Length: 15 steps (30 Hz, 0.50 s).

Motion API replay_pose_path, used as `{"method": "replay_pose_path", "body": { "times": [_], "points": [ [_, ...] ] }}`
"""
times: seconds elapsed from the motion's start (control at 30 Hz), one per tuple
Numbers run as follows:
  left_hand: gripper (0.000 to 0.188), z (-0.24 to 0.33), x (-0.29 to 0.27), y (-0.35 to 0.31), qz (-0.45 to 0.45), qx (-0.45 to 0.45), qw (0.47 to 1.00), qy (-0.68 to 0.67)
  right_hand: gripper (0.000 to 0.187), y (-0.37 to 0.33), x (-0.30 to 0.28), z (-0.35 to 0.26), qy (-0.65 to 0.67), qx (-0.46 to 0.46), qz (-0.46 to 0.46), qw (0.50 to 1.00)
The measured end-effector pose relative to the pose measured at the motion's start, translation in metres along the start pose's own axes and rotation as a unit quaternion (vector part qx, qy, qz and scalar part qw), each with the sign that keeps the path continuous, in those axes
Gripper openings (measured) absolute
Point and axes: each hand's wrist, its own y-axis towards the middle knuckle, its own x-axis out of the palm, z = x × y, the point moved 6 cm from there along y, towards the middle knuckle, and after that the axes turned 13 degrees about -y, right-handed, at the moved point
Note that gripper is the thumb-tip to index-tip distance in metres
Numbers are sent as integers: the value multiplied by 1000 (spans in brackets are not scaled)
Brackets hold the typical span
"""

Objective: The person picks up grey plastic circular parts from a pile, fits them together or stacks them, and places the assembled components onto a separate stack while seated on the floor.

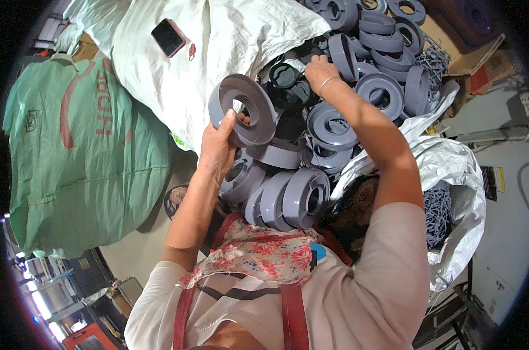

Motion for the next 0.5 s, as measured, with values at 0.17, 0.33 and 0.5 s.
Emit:
{"method": "replay_pose_path", "body": {
  "times": [0.17, 0.33, 0.5],
  "points": [
    [41, -6, 7, -5, -8, -21, 996, -91, 35, -77, -111, -31, 305, -108, 266, 908],
    [40, -4, 31, -30, -108, -10, 985, -133, 55, -115, -147, -40, 475, -125, 176, 853],
    [43, 2, 29, -47, -139, -3, 988, -70, 73, -128, -167, -47, 320, -111, 101, 935]
  ]
}}
